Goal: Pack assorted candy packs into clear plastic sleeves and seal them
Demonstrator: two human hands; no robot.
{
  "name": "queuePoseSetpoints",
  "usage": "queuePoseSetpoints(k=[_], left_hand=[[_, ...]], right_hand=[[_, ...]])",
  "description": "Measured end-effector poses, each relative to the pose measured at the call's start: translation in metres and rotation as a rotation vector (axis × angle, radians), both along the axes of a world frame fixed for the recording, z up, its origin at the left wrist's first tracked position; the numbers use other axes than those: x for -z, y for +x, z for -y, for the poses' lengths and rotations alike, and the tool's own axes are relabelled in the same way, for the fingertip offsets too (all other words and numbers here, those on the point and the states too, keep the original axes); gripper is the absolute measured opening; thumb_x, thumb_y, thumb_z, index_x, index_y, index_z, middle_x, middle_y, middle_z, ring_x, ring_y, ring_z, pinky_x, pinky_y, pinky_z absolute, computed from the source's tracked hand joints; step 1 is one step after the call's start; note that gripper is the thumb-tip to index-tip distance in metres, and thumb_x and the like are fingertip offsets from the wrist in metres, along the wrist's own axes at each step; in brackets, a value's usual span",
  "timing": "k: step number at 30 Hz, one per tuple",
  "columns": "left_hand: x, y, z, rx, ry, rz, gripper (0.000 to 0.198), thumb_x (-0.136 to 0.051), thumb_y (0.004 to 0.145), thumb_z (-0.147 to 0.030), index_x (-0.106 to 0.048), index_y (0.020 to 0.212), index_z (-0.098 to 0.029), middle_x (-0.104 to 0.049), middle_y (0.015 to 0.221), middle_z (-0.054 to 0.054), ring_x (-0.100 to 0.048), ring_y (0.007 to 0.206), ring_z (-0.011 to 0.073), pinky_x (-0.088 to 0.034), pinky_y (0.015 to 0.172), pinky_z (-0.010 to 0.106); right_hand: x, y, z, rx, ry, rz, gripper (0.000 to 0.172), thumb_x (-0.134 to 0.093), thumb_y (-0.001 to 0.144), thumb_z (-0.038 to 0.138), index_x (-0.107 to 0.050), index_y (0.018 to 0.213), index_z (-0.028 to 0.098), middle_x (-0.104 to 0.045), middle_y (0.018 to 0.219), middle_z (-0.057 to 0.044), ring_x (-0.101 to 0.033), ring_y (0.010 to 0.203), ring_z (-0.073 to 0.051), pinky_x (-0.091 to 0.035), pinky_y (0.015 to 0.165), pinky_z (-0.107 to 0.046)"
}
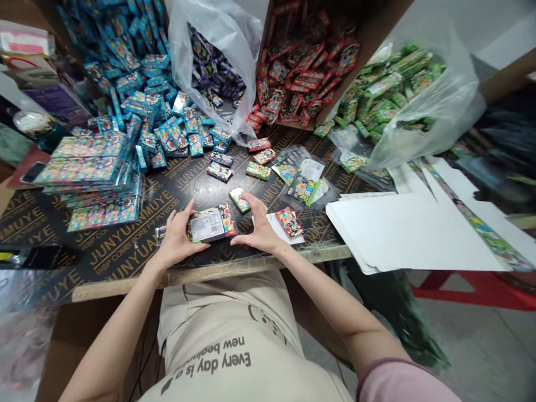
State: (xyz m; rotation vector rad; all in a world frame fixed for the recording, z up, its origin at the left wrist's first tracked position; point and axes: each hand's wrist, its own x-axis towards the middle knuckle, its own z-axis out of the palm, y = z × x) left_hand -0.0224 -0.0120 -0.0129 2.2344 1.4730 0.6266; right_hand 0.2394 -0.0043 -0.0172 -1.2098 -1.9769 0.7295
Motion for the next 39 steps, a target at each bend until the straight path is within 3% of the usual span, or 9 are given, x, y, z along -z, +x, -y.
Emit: queuePoseSetpoints(k=[6,11,17,20,23,26,29,34,39], left_hand=[[0.002,0.006,-0.002,-0.015,0.021,-0.013,0.120,-0.081,0.061,-0.045,-0.007,0.153,-0.024,-0.060,0.121,0.009,-0.056,0.117,0.0306,-0.025,0.111,0.056],[0.012,0.007,0.001,-0.012,0.024,-0.173,0.116,-0.080,0.061,-0.043,-0.012,0.153,-0.021,-0.059,0.122,0.012,-0.055,0.115,0.0314,-0.023,0.112,0.057],[0.022,0.005,0.006,-0.006,-0.011,-0.224,0.108,-0.078,0.064,-0.048,-0.021,0.152,-0.020,-0.056,0.126,0.014,-0.051,0.118,0.0326,-0.020,0.113,0.059],[0.012,0.013,0.008,-0.105,-0.042,-0.044,0.106,-0.080,0.060,-0.056,-0.032,0.148,-0.021,-0.055,0.129,0.015,-0.048,0.124,0.0349,-0.016,0.114,0.061],[-0.004,0.031,0.007,-0.246,-0.201,0.436,0.091,-0.076,0.066,-0.055,-0.040,0.143,-0.022,-0.056,0.131,0.013,-0.052,0.122,0.0301,-0.032,0.110,0.051],[-0.017,0.050,0.004,-0.370,-0.520,1.010,0.075,-0.072,0.071,-0.051,-0.048,0.134,-0.019,-0.064,0.116,0.011,-0.065,0.100,0.0221,-0.049,0.094,0.041],[-0.026,0.060,0.001,-0.463,-0.740,1.305,0.062,-0.078,0.065,-0.041,-0.057,0.118,-0.015,-0.070,0.094,0.007,-0.067,0.075,0.0150,-0.054,0.077,0.032],[-0.035,0.053,0.001,-0.437,-0.772,1.235,0.079,-0.083,0.057,-0.027,-0.049,0.128,-0.016,-0.065,0.063,-0.005,-0.056,0.048,0.0088,-0.046,0.052,0.020],[-0.034,0.044,0.001,-0.236,-0.795,0.996,0.084,-0.077,0.067,-0.039,-0.042,0.139,-0.016,-0.063,0.062,-0.003,-0.057,0.051,0.0120,-0.048,0.056,0.024]], right_hand=[[-0.009,0.002,0.000,-0.152,0.023,-0.012,0.062,-0.042,0.094,0.056,-0.029,0.147,0.026,-0.064,0.127,-0.008,-0.048,0.129,-0.026,-0.013,0.114,-0.050],[0.003,0.012,-0.038,0.205,0.094,0.276,0.078,-0.063,0.078,0.059,-0.041,0.142,0.020,-0.057,0.131,-0.016,-0.049,0.120,-0.033,-0.029,0.102,-0.050],[0.017,0.005,-0.052,0.217,-0.029,0.418,0.066,-0.066,0.076,0.032,-0.048,0.137,0.016,-0.064,0.114,-0.017,-0.058,0.106,-0.036,-0.038,0.091,-0.051],[0.004,-0.003,-0.034,0.206,-0.031,0.137,0.066,-0.068,0.075,0.030,-0.047,0.136,0.019,-0.064,0.121,-0.013,-0.061,0.107,-0.031,-0.042,0.094,-0.047],[-0.012,-0.014,-0.009,0.123,-0.058,-0.132,0.066,-0.068,0.078,0.032,-0.042,0.137,0.022,-0.067,0.112,-0.008,-0.065,0.102,-0.025,-0.047,0.093,-0.040],[-0.020,-0.023,0.011,0.128,0.001,-0.225,0.061,-0.067,0.081,0.032,-0.042,0.136,0.025,-0.066,0.115,-0.008,-0.064,0.104,-0.023,-0.050,0.093,-0.039],[-0.021,-0.025,0.020,0.075,0.094,-0.164,0.061,-0.068,0.082,0.032,-0.043,0.137,0.025,-0.062,0.122,-0.010,-0.061,0.109,-0.025,-0.049,0.096,-0.043],[-0.032,-0.015,0.017,-0.243,0.058,-0.064,0.084,-0.077,0.071,0.043,-0.037,0.143,0.027,-0.049,0.139,-0.012,-0.046,0.130,-0.031,-0.039,0.108,-0.051],[-0.039,-0.014,0.012,-0.333,0.021,-0.042,0.079,-0.071,0.071,0.030,-0.037,0.142,0.029,-0.053,0.134,-0.008,-0.049,0.125,-0.029,-0.039,0.104,-0.047]])
